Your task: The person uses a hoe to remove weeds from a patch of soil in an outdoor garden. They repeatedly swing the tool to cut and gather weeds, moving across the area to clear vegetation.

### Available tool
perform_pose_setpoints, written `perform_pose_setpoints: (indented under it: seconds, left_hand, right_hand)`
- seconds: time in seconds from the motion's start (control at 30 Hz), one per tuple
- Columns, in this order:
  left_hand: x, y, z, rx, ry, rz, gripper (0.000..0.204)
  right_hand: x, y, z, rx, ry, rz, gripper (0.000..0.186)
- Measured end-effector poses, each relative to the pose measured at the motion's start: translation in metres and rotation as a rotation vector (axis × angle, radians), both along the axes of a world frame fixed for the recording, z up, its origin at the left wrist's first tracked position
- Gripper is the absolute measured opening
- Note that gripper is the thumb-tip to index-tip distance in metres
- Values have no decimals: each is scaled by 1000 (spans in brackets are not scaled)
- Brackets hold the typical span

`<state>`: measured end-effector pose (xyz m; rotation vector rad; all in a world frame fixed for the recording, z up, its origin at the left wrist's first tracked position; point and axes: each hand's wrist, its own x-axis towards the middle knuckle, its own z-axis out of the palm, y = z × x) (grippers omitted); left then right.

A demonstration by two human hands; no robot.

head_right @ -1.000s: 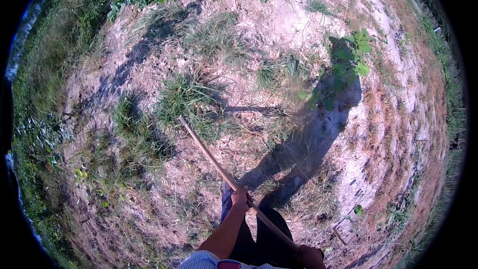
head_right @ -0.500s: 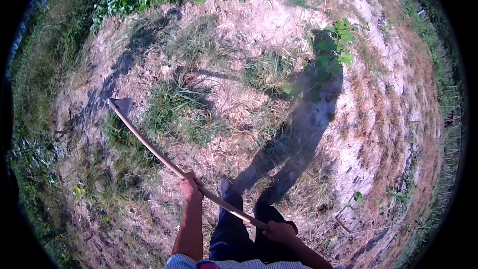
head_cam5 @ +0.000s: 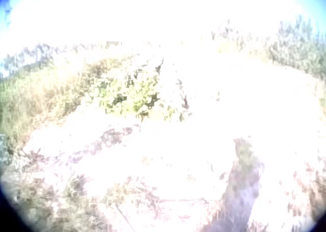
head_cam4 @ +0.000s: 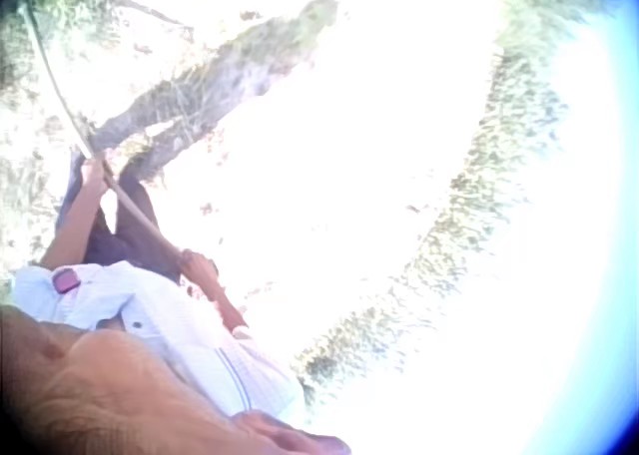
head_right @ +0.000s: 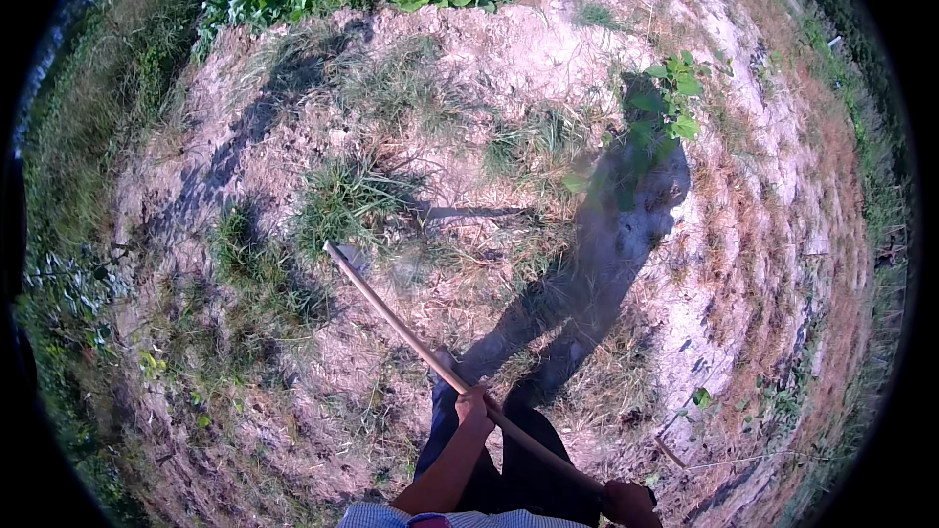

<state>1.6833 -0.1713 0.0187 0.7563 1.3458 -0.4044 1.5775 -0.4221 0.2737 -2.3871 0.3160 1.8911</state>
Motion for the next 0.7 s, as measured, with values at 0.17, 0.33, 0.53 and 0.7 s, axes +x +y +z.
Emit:
perform_pose_setpoints:
  seconds: [0.17, 0.33, 0.53, 0.7]
  left_hand:
    - [38, 70, 10, 93, -182, 138, 18]
    - [54, 75, -4, 52, -153, 98, 17]
    - [-74, -107, 2, -446, 48, -1, 17]
    - [-89, -143, 5, -468, 123, -164, 17]
  right_hand:
    - [8, 37, -57, 125, -114, 7, 41]
    - [20, 51, -37, 115, -178, -8, 40]
    - [-95, -67, 52, -69, -279, -58, 20]
    - [-170, -119, 39, 68, -393, -187, 28]
